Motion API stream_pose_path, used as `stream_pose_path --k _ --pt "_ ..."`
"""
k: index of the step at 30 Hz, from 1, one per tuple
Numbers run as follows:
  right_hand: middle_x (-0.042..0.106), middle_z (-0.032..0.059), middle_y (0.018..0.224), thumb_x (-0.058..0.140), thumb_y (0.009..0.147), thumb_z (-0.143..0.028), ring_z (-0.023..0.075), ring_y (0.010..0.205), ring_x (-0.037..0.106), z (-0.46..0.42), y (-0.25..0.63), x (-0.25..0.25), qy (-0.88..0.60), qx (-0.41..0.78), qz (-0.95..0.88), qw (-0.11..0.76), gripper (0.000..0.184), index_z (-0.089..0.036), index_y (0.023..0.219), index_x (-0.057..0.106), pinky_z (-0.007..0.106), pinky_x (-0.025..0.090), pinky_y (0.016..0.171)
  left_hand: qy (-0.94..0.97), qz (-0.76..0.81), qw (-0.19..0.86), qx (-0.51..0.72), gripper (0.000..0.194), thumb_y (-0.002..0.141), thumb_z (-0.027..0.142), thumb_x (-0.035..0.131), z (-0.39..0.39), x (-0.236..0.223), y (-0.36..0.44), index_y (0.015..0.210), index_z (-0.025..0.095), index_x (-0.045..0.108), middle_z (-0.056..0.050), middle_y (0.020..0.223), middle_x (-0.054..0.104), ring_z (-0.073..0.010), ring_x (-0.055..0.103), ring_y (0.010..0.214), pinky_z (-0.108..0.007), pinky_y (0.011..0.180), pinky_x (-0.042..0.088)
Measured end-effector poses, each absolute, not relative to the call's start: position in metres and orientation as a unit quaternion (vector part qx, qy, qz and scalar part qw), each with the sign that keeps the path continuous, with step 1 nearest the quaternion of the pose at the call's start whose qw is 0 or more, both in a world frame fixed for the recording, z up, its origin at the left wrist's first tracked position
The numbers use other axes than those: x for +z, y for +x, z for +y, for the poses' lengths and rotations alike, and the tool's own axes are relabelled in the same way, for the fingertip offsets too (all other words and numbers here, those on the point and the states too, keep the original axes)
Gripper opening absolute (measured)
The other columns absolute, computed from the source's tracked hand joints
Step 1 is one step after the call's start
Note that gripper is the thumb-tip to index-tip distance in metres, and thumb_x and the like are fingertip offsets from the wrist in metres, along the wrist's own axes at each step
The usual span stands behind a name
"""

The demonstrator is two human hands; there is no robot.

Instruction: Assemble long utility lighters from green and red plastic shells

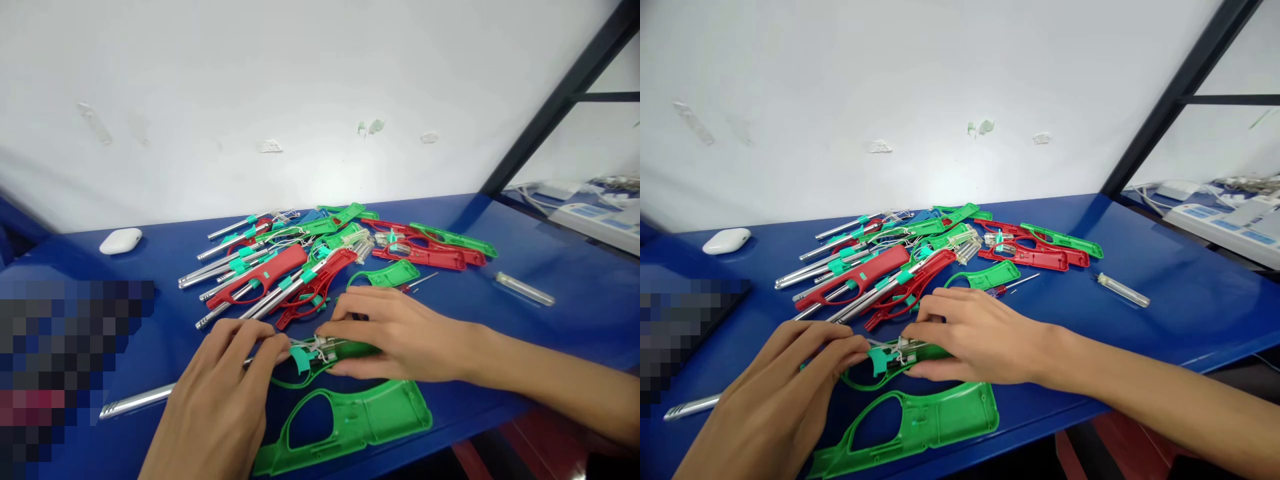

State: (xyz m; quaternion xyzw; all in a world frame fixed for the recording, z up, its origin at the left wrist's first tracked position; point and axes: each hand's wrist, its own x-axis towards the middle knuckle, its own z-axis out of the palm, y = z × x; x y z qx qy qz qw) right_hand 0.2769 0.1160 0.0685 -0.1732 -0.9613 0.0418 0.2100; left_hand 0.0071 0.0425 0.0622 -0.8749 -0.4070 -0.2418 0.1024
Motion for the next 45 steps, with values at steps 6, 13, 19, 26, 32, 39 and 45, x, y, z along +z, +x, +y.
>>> stream_pose_path --k 6,13,19,26,32,39,45 --pt "0.072 0.0062 0.103 0.066 0.107 -0.043 0.0215 0.087 0.070 0.114 0.276 0.068 -0.173 0.049 -0.961 0.210 0.035 -0.014 0.126 0.075 0.035 0.057 0.080 -0.871 -0.414 0.070 -0.257 0.044 0.091 -0.006 0.045 0.042 0.061 0.005 0.117 0.021 0.069 -0.002 0.113 0.066 -0.0190 0.052 0.105 -0.031 0.093 0.045" --pt "0.072 0.0058 0.103 0.066 0.107 -0.046 0.0203 0.086 0.069 0.113 0.278 0.068 -0.177 0.050 -0.960 0.211 0.037 -0.016 0.127 0.075 0.034 0.056 0.078 -0.858 -0.440 0.057 -0.258 0.047 0.093 0.001 0.046 0.040 0.052 -0.002 0.124 0.030 0.068 0.001 0.115 0.070 -0.0200 0.058 0.106 -0.032 0.092 0.049" --pt "0.073 0.0058 0.104 0.063 0.108 -0.048 0.0201 0.086 0.069 0.114 0.278 0.070 -0.187 0.049 -0.960 0.201 0.038 -0.018 0.128 0.074 0.033 0.056 0.074 -0.855 -0.438 0.087 -0.263 0.045 0.093 0.004 0.046 0.043 0.056 -0.002 0.118 0.033 0.070 0.002 0.106 0.072 -0.0182 0.065 0.094 -0.031 0.082 0.052" --pt "0.073 0.0056 0.104 0.063 0.108 -0.048 0.0210 0.086 0.069 0.114 0.278 0.068 -0.185 0.048 -0.960 0.202 0.037 -0.018 0.127 0.074 0.034 0.056 0.072 -0.858 -0.417 0.113 -0.277 0.041 0.094 0.003 0.045 0.044 0.065 0.001 0.114 0.029 0.069 0.003 0.102 0.073 -0.0163 0.066 0.091 -0.028 0.077 0.052" --pt "0.072 0.0062 0.104 0.065 0.107 -0.048 0.0209 0.087 0.069 0.114 0.277 0.066 -0.179 0.046 -0.959 0.215 0.039 -0.016 0.127 0.075 0.033 0.057 0.077 -0.884 -0.396 0.125 -0.216 0.041 0.095 0.006 0.050 0.041 0.060 -0.009 0.125 0.029 0.067 0.000 0.112 0.070 -0.0203 0.061 0.099 -0.034 0.086 0.048" --pt "0.072 0.0070 0.103 0.062 0.108 -0.050 0.0198 0.088 0.069 0.115 0.277 0.065 -0.186 0.060 -0.957 0.216 0.041 -0.015 0.127 0.075 0.032 0.059 0.082 -0.880 -0.408 0.124 -0.209 0.036 0.098 0.009 0.047 0.039 0.059 -0.005 0.122 0.025 0.067 -0.002 0.112 0.071 -0.0247 0.056 0.103 -0.041 0.091 0.042" --pt "0.071 0.0074 0.102 0.058 0.111 -0.048 0.0194 0.089 0.069 0.114 0.277 0.065 -0.180 0.063 -0.956 0.222 0.041 -0.014 0.127 0.075 0.032 0.060 0.085 -0.877 -0.416 0.110 -0.212 0.028 0.101 0.012 0.051 0.041 0.057 -0.009 0.120 0.026 0.067 0.000 0.112 0.069 -0.0227 0.054 0.102 -0.037 0.092 0.043"
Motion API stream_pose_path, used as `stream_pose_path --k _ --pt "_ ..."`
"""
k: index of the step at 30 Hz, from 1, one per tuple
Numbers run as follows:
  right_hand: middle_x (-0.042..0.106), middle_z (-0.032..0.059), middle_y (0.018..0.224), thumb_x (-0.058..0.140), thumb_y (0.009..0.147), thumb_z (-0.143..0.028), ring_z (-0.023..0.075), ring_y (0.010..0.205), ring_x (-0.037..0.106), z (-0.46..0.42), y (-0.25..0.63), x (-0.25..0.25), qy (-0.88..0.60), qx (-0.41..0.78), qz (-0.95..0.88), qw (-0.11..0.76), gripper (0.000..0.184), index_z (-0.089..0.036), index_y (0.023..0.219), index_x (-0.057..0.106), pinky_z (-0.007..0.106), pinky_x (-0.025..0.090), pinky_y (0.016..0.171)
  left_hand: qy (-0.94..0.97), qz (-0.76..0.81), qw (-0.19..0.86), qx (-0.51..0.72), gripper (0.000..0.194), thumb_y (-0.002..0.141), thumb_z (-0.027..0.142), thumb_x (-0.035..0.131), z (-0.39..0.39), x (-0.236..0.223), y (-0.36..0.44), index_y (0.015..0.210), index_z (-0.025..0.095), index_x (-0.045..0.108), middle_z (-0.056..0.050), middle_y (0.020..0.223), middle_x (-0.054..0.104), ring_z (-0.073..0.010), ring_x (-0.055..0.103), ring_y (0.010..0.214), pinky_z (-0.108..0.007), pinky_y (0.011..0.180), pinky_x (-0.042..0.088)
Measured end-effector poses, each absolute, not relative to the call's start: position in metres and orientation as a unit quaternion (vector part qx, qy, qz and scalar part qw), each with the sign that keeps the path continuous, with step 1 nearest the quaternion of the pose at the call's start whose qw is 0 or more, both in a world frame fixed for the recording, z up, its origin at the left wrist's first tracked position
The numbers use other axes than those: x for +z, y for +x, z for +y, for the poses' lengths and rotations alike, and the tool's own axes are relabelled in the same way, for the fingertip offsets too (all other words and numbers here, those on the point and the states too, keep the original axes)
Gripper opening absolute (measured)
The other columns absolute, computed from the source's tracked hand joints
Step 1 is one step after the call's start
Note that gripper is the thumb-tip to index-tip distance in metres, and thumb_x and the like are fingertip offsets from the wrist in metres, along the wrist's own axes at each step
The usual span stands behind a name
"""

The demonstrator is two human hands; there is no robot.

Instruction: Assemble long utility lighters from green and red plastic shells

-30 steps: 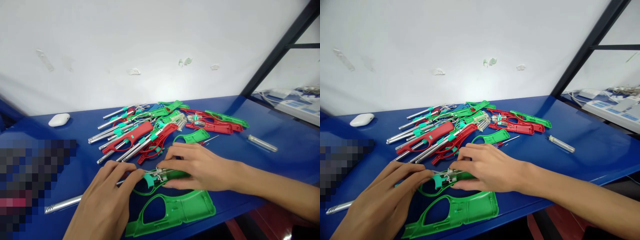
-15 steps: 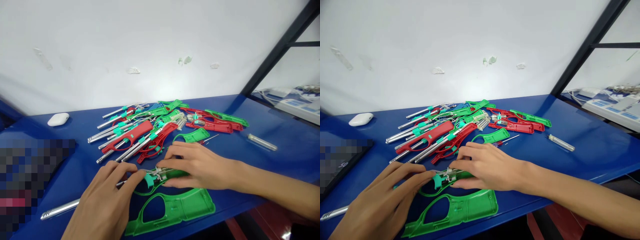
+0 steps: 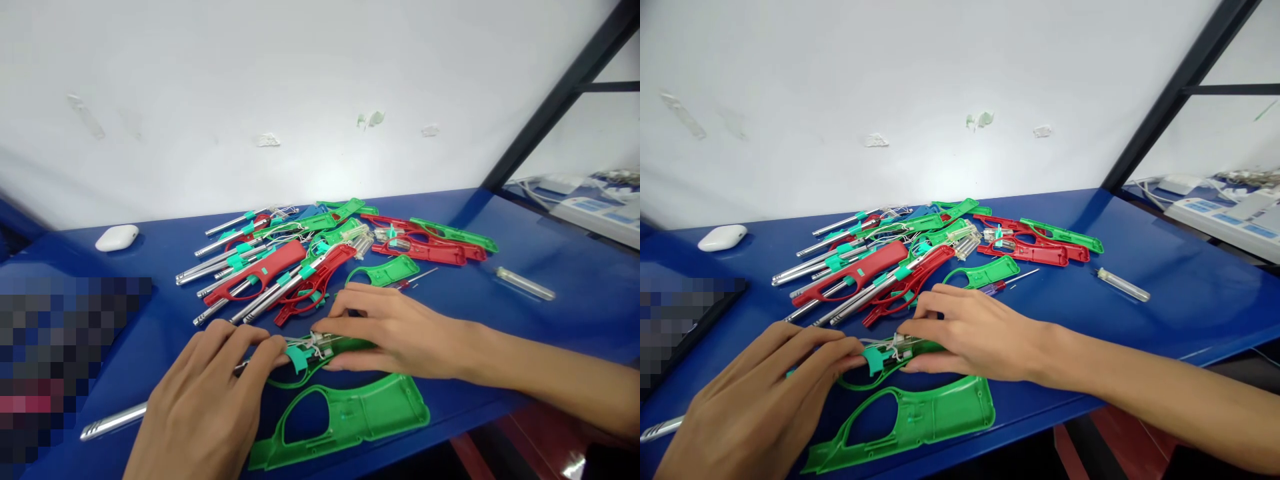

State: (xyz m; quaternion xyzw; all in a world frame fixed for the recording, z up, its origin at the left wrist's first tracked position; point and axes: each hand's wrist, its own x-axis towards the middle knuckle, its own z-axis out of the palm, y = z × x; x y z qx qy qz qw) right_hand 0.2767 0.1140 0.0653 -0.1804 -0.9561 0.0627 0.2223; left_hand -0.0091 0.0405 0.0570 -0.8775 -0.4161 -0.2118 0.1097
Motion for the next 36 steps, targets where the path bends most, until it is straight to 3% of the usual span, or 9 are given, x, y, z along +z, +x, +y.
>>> stream_pose_path --k 12,17,22,28,36 --pt "0.073 0.0086 0.102 0.060 0.110 -0.048 0.0198 0.087 0.067 0.115 0.275 0.062 -0.171 0.067 -0.950 0.252 0.043 -0.012 0.129 0.076 0.033 0.060 0.082 -0.861 -0.422 0.074 -0.272 0.027 0.112 0.018 0.043 0.042 0.060 0.000 0.105 0.026 0.067 0.002 0.099 0.069 -0.0190 0.055 0.098 -0.032 0.090 0.042" --pt "0.070 0.0058 0.092 0.052 0.112 -0.052 0.0187 0.081 0.063 0.115 0.275 0.064 -0.181 0.066 -0.949 0.249 0.056 -0.011 0.149 0.063 0.031 0.059 0.075 -0.851 -0.438 0.076 -0.279 0.021 0.113 0.021 0.046 0.043 0.062 0.000 0.106 0.027 0.065 0.004 0.099 0.070 -0.0182 0.057 0.096 -0.031 0.085 0.044" --pt "0.070 0.0067 0.092 0.054 0.112 -0.051 0.0185 0.079 0.063 0.114 0.274 0.063 -0.174 0.067 -0.947 0.260 0.054 -0.009 0.143 0.068 0.031 0.059 0.073 -0.846 -0.442 0.083 -0.287 0.020 0.113 0.025 0.046 0.042 0.064 0.002 0.105 0.028 0.064 0.006 0.096 0.070 -0.0170 0.059 0.092 -0.030 0.081 0.045" --pt "0.069 0.0060 0.090 0.051 0.113 -0.051 0.0176 0.076 0.061 0.114 0.273 0.063 -0.171 0.055 -0.946 0.271 0.054 -0.008 0.142 0.069 0.028 0.057 0.069 -0.851 -0.433 0.103 -0.279 0.021 0.115 0.024 0.041 0.040 0.064 0.002 0.108 0.028 0.061 0.008 0.099 0.072 -0.0145 0.063 0.092 -0.028 0.093 0.046" --pt "0.068 0.0054 0.090 0.050 0.113 -0.051 0.0176 0.076 0.060 0.113 0.273 0.063 -0.182 0.058 -0.946 0.260 0.053 -0.010 0.141 0.069 0.029 0.056 0.069 -0.874 -0.416 0.070 -0.241 0.024 0.113 0.022 0.042 0.040 0.057 -0.014 0.125 0.029 0.061 0.004 0.115 0.073 -0.0173 0.060 0.105 -0.028 0.095 0.047"
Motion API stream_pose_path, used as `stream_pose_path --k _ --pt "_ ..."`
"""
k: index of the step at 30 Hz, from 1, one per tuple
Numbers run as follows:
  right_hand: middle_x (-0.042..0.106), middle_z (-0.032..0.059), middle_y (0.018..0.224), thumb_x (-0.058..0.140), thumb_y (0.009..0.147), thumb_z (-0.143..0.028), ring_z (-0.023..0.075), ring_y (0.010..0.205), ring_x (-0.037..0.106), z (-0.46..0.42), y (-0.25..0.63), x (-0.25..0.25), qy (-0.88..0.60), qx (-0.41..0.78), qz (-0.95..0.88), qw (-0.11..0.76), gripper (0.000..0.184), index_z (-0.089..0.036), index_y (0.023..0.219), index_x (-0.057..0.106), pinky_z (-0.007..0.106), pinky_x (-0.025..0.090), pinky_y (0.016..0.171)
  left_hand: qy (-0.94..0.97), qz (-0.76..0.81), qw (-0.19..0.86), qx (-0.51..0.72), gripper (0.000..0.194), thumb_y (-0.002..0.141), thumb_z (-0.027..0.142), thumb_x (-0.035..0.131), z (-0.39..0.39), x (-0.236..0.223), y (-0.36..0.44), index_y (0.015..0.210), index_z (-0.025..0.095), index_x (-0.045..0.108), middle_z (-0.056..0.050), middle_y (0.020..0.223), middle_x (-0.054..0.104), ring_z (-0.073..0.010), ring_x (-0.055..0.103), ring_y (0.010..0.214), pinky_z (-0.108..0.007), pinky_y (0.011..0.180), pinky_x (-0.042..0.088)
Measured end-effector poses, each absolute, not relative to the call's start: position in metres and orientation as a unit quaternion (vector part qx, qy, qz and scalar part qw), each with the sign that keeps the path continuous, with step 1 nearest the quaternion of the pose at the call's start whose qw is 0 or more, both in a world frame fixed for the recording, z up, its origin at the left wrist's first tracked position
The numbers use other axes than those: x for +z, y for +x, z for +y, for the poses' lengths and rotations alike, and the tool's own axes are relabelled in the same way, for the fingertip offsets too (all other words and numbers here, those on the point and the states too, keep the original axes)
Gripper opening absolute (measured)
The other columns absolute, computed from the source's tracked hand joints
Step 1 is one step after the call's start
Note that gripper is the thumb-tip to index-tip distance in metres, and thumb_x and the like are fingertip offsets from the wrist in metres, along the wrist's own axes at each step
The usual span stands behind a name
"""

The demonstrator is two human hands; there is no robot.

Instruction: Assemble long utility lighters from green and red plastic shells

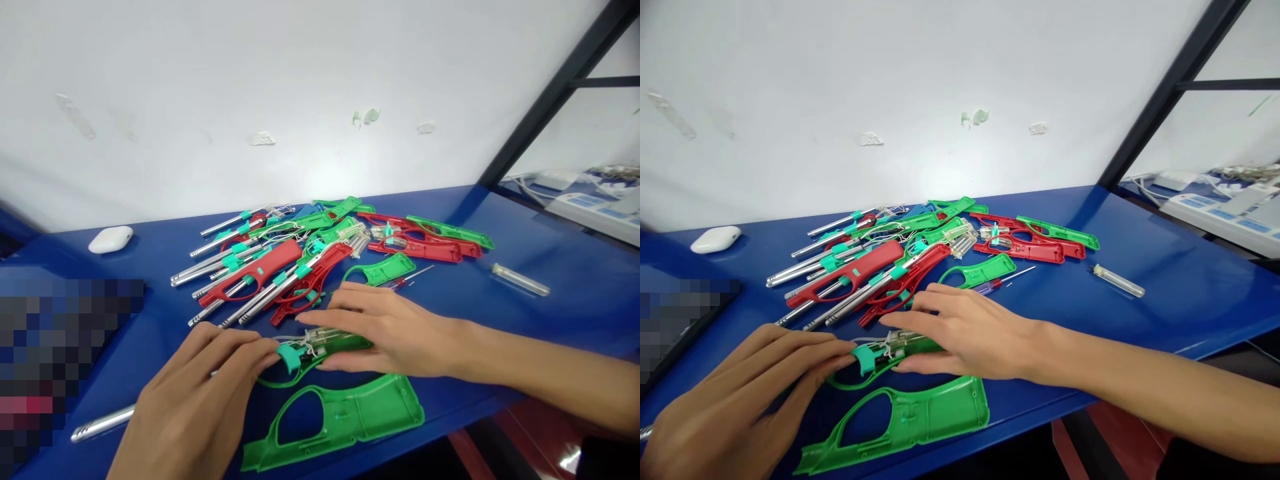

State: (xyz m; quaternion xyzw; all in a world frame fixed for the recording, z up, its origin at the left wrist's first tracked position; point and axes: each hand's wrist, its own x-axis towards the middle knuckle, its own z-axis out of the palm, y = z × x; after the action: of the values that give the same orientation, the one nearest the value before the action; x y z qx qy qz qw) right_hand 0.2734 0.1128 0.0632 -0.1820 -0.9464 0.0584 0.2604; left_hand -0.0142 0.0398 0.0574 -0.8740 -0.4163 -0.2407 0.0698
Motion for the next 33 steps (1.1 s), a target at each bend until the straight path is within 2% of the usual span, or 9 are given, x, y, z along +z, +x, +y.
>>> stream_pose_path --k 3,6,11,16,23,28,33 --pt "0.068 0.0053 0.090 0.052 0.113 -0.048 0.0179 0.077 0.060 0.112 0.273 0.062 -0.175 0.056 -0.946 0.268 0.050 -0.009 0.140 0.070 0.029 0.055 0.069 -0.878 -0.410 0.062 -0.238 0.026 0.114 0.026 0.041 0.039 0.055 -0.019 0.128 0.029 0.063 0.003 0.118 0.072 -0.0175 0.059 0.107 -0.030 0.100 0.045" --pt "0.067 0.0041 0.088 0.054 0.113 -0.047 0.0176 0.075 0.059 0.113 0.272 0.061 -0.170 0.063 -0.943 0.280 0.047 -0.010 0.136 0.072 0.028 0.052 0.067 -0.876 -0.416 0.066 -0.235 0.027 0.115 0.032 0.040 0.037 0.054 -0.017 0.125 0.029 0.065 0.003 0.115 0.071 -0.0182 0.056 0.105 -0.030 0.094 0.046" --pt "0.063 0.0040 0.090 0.063 0.108 -0.048 0.0173 0.075 0.057 0.116 0.272 0.058 -0.169 0.109 -0.940 0.276 0.048 -0.010 0.135 0.074 0.027 0.049 0.065 -0.870 -0.428 0.089 -0.229 0.026 0.112 0.017 0.042 0.036 0.056 -0.008 0.119 0.026 0.065 0.002 0.111 0.070 -0.0185 0.055 0.102 -0.031 0.089 0.045" --pt "0.062 0.0048 0.098 0.080 0.097 -0.045 0.0171 0.081 0.058 0.118 0.273 0.057 -0.179 0.174 -0.935 0.251 0.050 -0.012 0.134 0.077 0.027 0.051 0.073 -0.891 -0.385 0.121 -0.209 0.027 0.106 0.013 0.049 0.040 0.058 -0.012 0.121 0.025 0.067 0.001 0.109 0.070 -0.0190 0.055 0.102 -0.029 0.090 0.046" --pt "0.059 0.0030 0.096 0.079 0.097 -0.046 0.0176 0.085 0.058 0.120 0.273 0.058 -0.194 0.227 -0.924 0.238 0.049 -0.017 0.136 0.077 0.028 0.051 0.080 -0.900 -0.364 0.130 -0.201 0.034 0.100 0.005 0.050 0.042 0.054 -0.015 0.121 0.024 0.069 0.000 0.107 0.070 -0.0186 0.058 0.100 -0.030 0.090 0.050" --pt "0.059 0.0026 0.095 0.079 0.096 -0.049 0.0175 0.084 0.058 0.119 0.274 0.057 -0.199 0.227 -0.923 0.240 0.048 -0.018 0.133 0.078 0.028 0.050 0.078 -0.896 -0.377 0.095 -0.215 0.039 0.095 0.001 0.048 0.039 0.053 -0.011 0.119 0.025 0.067 -0.001 0.104 0.067 -0.0180 0.057 0.097 -0.027 0.084 0.053" --pt "0.058 0.0021 0.094 0.080 0.096 -0.049 0.0174 0.083 0.059 0.118 0.274 0.056 -0.210 0.218 -0.923 0.239 0.048 -0.019 0.133 0.078 0.028 0.050 0.076 -0.879 -0.391 0.090 -0.256 0.040 0.098 0.005 0.047 0.035 0.052 -0.007 0.125 0.026 0.067 -0.001 0.107 0.067 -0.0164 0.057 0.100 -0.023 0.083 0.054"
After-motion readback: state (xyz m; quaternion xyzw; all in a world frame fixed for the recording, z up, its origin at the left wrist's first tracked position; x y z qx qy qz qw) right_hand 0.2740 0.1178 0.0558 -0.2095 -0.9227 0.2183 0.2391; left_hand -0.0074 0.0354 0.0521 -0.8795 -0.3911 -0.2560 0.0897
